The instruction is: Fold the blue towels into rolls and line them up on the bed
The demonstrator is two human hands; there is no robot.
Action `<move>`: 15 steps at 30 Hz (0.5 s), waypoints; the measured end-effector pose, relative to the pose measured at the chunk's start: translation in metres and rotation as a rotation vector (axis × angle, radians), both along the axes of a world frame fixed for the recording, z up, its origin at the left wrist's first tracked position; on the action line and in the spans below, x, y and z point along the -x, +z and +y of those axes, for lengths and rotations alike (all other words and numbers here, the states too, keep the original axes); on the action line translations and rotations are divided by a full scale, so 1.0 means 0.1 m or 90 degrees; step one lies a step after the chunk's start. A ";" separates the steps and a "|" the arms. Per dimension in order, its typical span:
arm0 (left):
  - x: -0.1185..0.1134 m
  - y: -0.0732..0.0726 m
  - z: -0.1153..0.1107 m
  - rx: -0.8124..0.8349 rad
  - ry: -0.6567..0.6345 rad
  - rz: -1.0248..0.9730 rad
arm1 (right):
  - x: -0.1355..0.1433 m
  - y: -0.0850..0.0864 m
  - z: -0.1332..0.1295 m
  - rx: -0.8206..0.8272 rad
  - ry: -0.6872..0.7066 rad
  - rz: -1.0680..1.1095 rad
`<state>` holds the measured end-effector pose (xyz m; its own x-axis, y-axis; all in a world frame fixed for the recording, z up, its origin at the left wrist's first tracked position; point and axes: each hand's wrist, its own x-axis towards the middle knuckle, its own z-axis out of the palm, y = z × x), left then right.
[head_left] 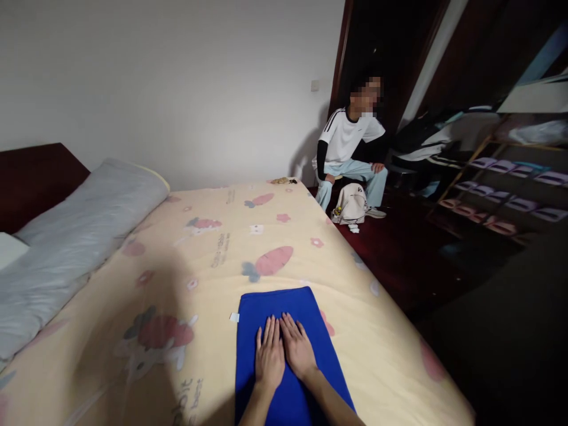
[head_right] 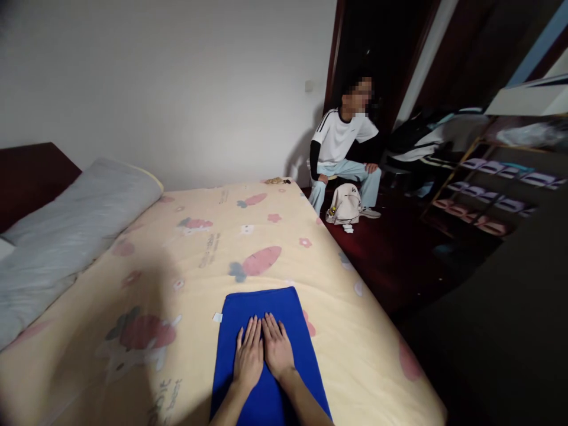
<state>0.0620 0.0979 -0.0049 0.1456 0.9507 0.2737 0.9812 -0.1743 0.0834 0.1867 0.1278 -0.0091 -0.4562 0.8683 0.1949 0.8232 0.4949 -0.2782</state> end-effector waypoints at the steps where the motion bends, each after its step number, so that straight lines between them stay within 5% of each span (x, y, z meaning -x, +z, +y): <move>1: 0.03 0.00 -0.08 -0.006 -0.006 0.005 | -0.04 0.01 -0.05 -0.005 -0.001 0.005; 6: 0.32 0.10 -0.41 -0.008 -0.028 0.028 | -0.40 0.03 -0.27 -0.045 0.023 0.033; 12: 0.70 0.09 -0.69 0.013 0.051 0.062 | -0.97 -0.08 -0.47 -0.053 0.004 0.054; 15: 0.79 0.11 -0.78 0.002 0.074 0.076 | -1.03 -0.01 -0.48 -0.042 0.001 0.041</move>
<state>-0.0166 0.0198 0.0056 0.0666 0.9640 0.2576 0.9976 -0.0594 -0.0353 0.2900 0.0803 -0.0105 -0.4419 0.8522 0.2803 0.8044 0.5147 -0.2968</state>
